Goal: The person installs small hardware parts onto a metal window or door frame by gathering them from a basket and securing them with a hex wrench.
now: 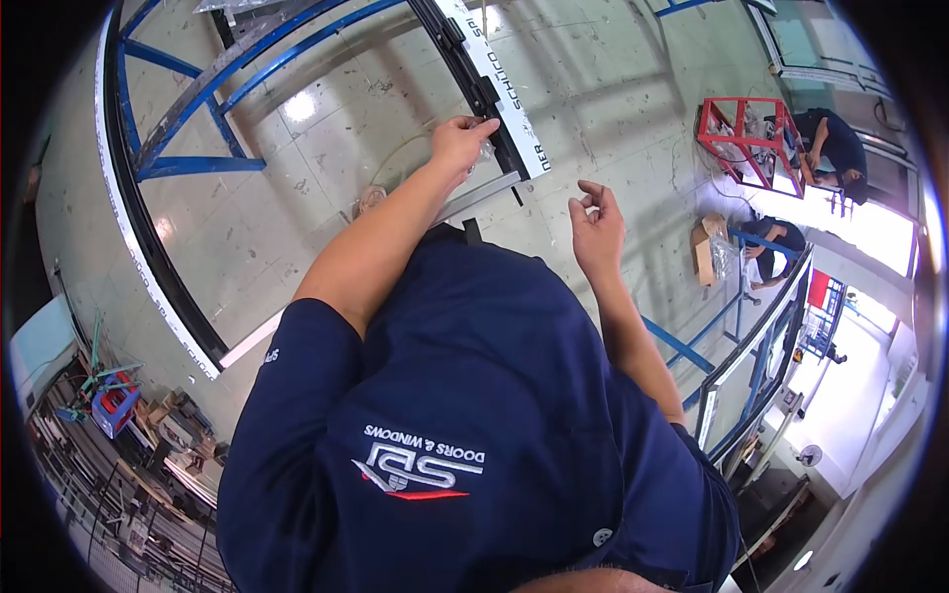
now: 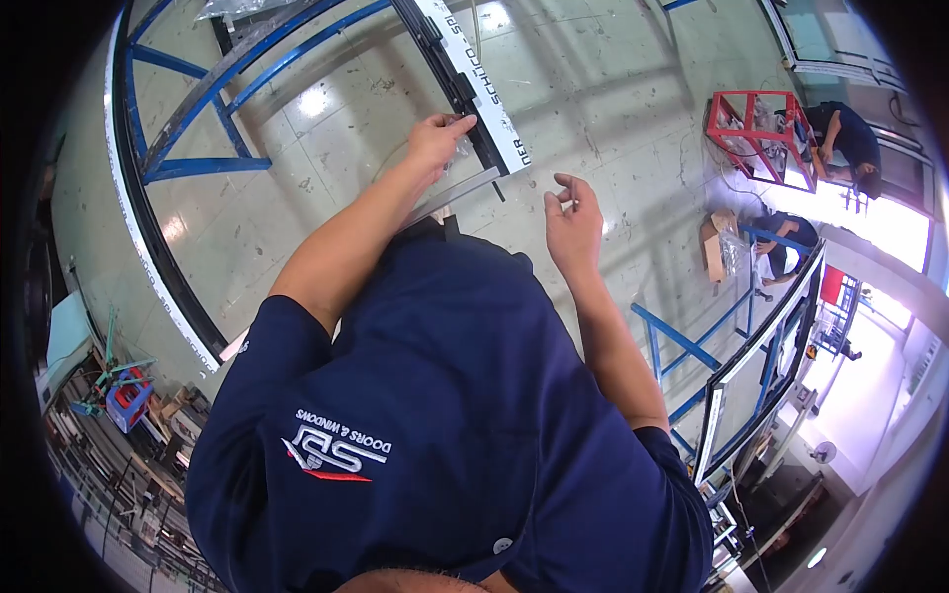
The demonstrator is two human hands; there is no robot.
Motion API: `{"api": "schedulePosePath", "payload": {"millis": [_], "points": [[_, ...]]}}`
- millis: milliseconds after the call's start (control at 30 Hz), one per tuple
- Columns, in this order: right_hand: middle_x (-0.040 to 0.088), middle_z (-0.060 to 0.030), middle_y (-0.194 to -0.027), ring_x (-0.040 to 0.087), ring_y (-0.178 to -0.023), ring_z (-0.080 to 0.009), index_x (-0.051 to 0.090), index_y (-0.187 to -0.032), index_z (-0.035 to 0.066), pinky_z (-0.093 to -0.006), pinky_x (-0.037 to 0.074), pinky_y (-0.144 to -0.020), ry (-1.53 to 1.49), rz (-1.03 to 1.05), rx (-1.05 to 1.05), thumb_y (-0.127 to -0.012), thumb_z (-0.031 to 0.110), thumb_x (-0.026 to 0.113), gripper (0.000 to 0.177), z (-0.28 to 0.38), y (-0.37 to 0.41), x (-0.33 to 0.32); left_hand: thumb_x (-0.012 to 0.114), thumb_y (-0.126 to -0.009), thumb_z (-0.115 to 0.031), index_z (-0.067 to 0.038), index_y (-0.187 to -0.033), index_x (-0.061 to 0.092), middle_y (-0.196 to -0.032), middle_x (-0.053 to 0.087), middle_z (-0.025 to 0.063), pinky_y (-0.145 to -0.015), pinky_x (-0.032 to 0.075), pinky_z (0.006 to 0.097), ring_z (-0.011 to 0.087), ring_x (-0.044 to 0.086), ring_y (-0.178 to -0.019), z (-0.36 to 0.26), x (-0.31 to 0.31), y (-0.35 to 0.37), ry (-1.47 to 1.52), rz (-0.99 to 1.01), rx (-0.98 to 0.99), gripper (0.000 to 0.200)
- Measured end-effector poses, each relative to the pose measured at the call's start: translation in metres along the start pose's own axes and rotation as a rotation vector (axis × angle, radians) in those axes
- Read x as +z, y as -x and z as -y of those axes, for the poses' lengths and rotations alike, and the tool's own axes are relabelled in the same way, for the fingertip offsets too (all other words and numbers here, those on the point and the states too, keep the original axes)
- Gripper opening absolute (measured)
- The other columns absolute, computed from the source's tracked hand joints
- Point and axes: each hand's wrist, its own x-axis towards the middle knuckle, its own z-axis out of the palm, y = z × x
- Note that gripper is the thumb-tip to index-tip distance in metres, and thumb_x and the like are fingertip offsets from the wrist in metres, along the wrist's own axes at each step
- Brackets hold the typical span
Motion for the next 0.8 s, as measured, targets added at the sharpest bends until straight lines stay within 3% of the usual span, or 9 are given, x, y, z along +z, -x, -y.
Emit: {"api": "schedulePosePath", "payload": {"millis": [100, 300, 400, 467, 800], "points": [[0.056, 0.0027, -0.083, 0.039, -0.057, -0.0045, 0.066, -0.118, 0.008, -0.0226, 0.039, -0.057, 0.035, 0.012, 0.062, -0.085, 0.007, 0.069, 0.032, -0.014, 0.000, -0.004, 0.083, -0.081, -0.020, 0.003, -0.096, 0.071, -0.093, 0.070, 0.0069, -0.067, 0.048, 0.0274, 0.0122, 0.061, -0.078, 0.000, 0.003, 0.001, 0.060, -0.051, -0.021, 0.030], [0.056, 0.0024, -0.083, 0.040, -0.058, -0.0044, 0.066, -0.119, 0.008, -0.0228, 0.039, -0.056, 0.107, 0.061, 0.011, -0.086, 0.006, 0.068, 0.032, -0.014, -0.012, -0.004, 0.084, -0.079, -0.023, 0.003, -0.108, 0.070, -0.085, 0.070, 0.0072, -0.066, 0.052, 0.0289, 0.0132, 0.064, -0.072, 0.008, 0.010, 0.006, 0.141, -0.128, 0.088, 0.041], [0.056, 0.0023, -0.083, 0.042, -0.058, -0.0045, 0.065, -0.119, 0.008, -0.0229, 0.040, -0.057, 0.110, 0.076, -0.008, -0.087, 0.006, 0.068, 0.032, -0.006, -0.020, -0.002, 0.083, -0.079, -0.020, 0.002, -0.113, 0.068, -0.085, 0.069, 0.0072, -0.069, 0.053, 0.0294, 0.0142, 0.065, -0.075, 0.010, 0.010, 0.007, 0.098, -0.099, 0.097, 0.043], [0.058, -0.0022, -0.085, 0.045, -0.057, -0.0111, 0.066, -0.116, 0.008, -0.0292, 0.044, -0.061, 0.107, 0.079, -0.040, -0.085, 0.007, 0.068, 0.031, 0.000, -0.022, -0.002, 0.082, -0.078, -0.015, 0.001, -0.116, 0.068, -0.091, 0.071, 0.0082, -0.073, 0.053, 0.0294, 0.0152, 0.067, -0.082, 0.009, 0.011, 0.013, 0.067, -0.078, 0.116, 0.044], [0.057, -0.0014, -0.081, 0.045, -0.058, -0.0104, 0.065, -0.117, 0.008, -0.0286, 0.043, -0.059, 0.119, 0.077, -0.035, -0.085, 0.006, 0.068, 0.032, -0.011, -0.019, -0.010, 0.085, -0.074, -0.016, 0.003, -0.117, 0.068, -0.097, 0.073, 0.0109, -0.077, 0.054, 0.0285, 0.0155, 0.068, -0.086, 0.007, 0.002, 0.006, 0.001, -0.023, 0.081, 0.050]]}}
